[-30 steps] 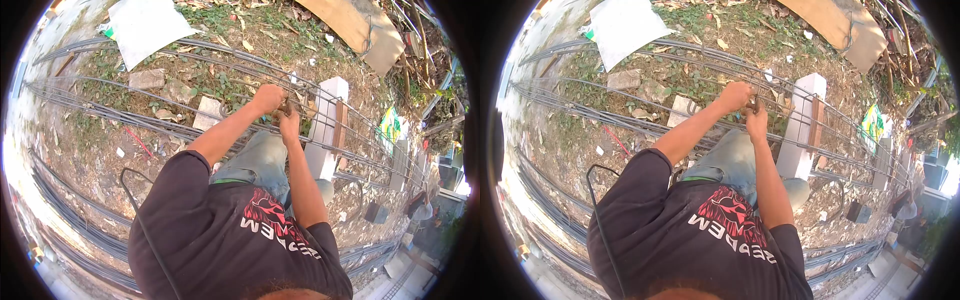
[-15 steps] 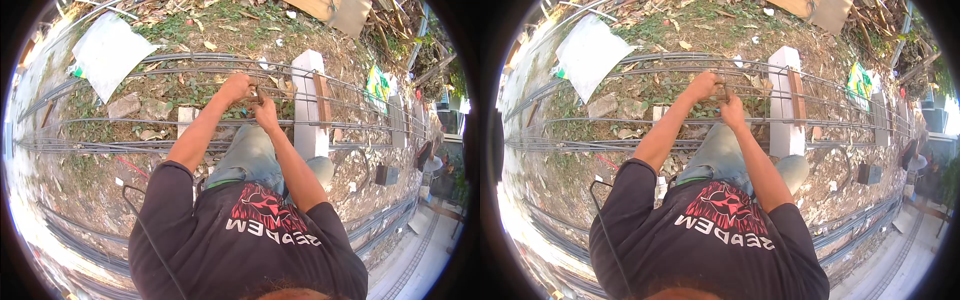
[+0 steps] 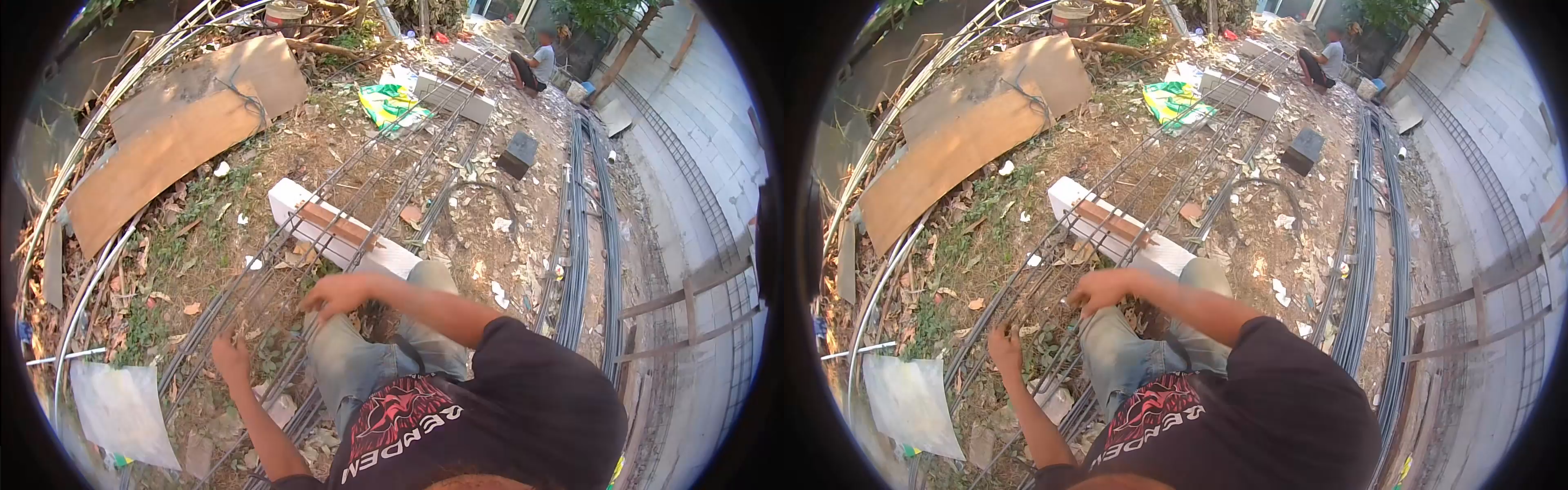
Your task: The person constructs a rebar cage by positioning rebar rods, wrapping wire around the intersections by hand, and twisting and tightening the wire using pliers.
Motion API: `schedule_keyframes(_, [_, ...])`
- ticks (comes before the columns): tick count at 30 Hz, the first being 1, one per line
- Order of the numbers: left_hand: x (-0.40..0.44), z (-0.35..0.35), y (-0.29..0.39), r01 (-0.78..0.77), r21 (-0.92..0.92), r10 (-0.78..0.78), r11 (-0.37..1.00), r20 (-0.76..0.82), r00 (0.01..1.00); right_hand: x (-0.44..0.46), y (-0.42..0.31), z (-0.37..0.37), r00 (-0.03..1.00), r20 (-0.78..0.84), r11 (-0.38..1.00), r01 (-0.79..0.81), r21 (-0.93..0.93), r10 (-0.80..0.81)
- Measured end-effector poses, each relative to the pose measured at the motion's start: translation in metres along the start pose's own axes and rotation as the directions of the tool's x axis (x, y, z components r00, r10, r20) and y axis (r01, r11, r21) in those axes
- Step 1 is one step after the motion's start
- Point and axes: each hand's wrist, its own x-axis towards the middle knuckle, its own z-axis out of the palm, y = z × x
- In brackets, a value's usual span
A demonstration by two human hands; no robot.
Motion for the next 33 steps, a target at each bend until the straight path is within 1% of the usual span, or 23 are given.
schedule_keyframes(1, [-0.01,-0.006,-0.011,0.007,0.047,-0.007,0.999,0.002,1.0,-0.052,-0.001,-0.04,0.981,-0.139,0.975,-0.109,0.194,0.137])
schedule_keyframes(2, [-0.011,-0.013,-0.016,0.069,-0.025,-0.068,0.997,0.055,0.996,-0.091,0.0,-0.069,0.626,-0.745,0.968,-0.221,0.115,0.232])
schedule_keyframes(3, [-0.018,-0.018,-0.018,0.054,-0.004,-0.053,0.999,0.028,0.998,-0.128,0.007,-0.096,-0.024,-0.99,0.918,-0.372,0.138,0.139])
schedule_keyframes(4, [-0.022,-0.02,-0.016,0.033,0.009,-0.033,0.999,-0.007,0.999,-0.169,0.024,-0.128,-0.39,-0.917,0.819,-0.55,0.16,-0.083])
schedule_keyframes(5, [-0.018,-0.019,-0.011,-0.002,0.01,0.003,1.0,-0.062,0.998,-0.205,0.038,-0.153,-0.521,-0.846,0.919,-0.378,0.113,-0.11])
schedule_keyframes(8, [-0.01,-0.004,0.014,-0.074,-0.014,0.071,0.997,-0.157,0.985,-0.217,-0.023,-0.132,-0.203,-0.973,0.98,-0.144,0.139,0.108])
schedule_keyframes(10, [-0.015,0.004,0.044,-0.101,-0.103,0.078,0.99,-0.21,0.975,-0.196,-0.003,-0.091,0.108,-0.959,0.965,-0.023,0.263,0.263])
schedule_keyframes(11, [-0.024,0.009,0.057,-0.134,-0.131,0.101,0.982,-0.232,0.967,-0.176,0.001,-0.062,0.213,-0.896,0.897,0.129,0.422,0.391])
schedule_keyframes(12, [-0.032,0.014,0.07,-0.169,-0.156,0.126,0.973,-0.254,0.959,-0.155,0.014,-0.032,0.308,-0.84,0.866,0.086,0.492,0.446])
schedule_keyframes(13, [-0.041,0.019,0.082,-0.206,-0.179,0.153,0.962,-0.272,0.95,-0.125,0.046,0.008,0.345,-0.775,0.768,0.195,0.61,0.529])
schedule_keyframes(15, [-0.068,0.032,0.101,-0.162,-0.243,0.111,0.956,-0.209,0.972,-0.072,0.077,0.09,0.473,-0.558,0.43,0.358,0.829,0.682])
schedule_keyframes(16, [-0.08,0.038,0.105,-0.137,-0.275,0.09,0.951,-0.178,0.98,-0.05,0.08,0.123,0.482,-0.375,0.254,0.299,0.92,0.791])
schedule_keyframes(18, [-0.101,0.052,0.103,-0.146,-0.267,0.117,0.953,-0.122,0.986,-0.003,0.107,0.202,0.488,-0.296,0.2,0.24,0.95,0.821])
schedule_keyframes(19, [-0.108,0.057,0.1,-0.152,-0.261,0.132,0.953,-0.091,0.987,0.014,0.112,0.233,0.431,-0.269,0.27,0.061,0.961,0.861])
schedule_keyframes(20, [-0.112,0.059,0.099,-0.147,-0.291,0.13,0.946,-0.075,0.989,0.024,0.119,0.258,0.439,-0.291,0.362,-0.085,0.928,0.85])
schedule_keyframes(21, [-0.112,0.058,0.099,-0.123,-0.304,0.113,0.945,-0.051,0.992,0.025,0.115,0.261,0.481,-0.225,0.387,-0.267,0.883,0.847])
schedule_keyframes(23, [-0.108,0.057,0.101,-0.077,-0.334,0.077,0.939,-0.013,0.997,0.033,0.107,0.253,0.372,-0.089,0.267,-0.459,0.847,0.924])
schedule_keyframes(26, [-0.106,0.058,0.105,-0.073,-0.295,0.072,0.953,-0.013,0.997,0.044,0.105,0.219,0.457,0.04,0.205,-0.473,0.857,0.888])
schedule_keyframes(28, [-0.107,0.059,0.107,-0.083,-0.259,0.087,0.962,0.003,0.996,0.078,0.147,0.236,0.273,0.12,-0.069,-0.189,0.979,0.954])
schedule_keyframes(30, [-0.109,0.059,0.108,-0.088,-0.242,0.094,0.966,0.013,0.995,0.097,0.192,0.267,0.09,0.049,-0.021,-0.287,0.958,0.995])
schedule_keyframes(31, [-0.11,0.058,0.109,-0.088,-0.245,0.095,0.966,0.018,0.995,0.094,0.195,0.272,0.06,0.08,-0.061,-0.27,0.961,0.995])
schedule_keyframes(32, [-0.109,0.057,0.108,-0.085,-0.25,0.095,0.965,0.026,0.995,0.086,0.191,0.27,0.087,0.137,-0.116,-0.216,0.97,0.987])
schedule_keyframes(33, [-0.106,0.057,0.108,-0.099,-0.245,0.106,0.964,0.018,0.994,0.075,0.184,0.269,0.152,0.206,-0.184,-0.148,0.972,0.967])
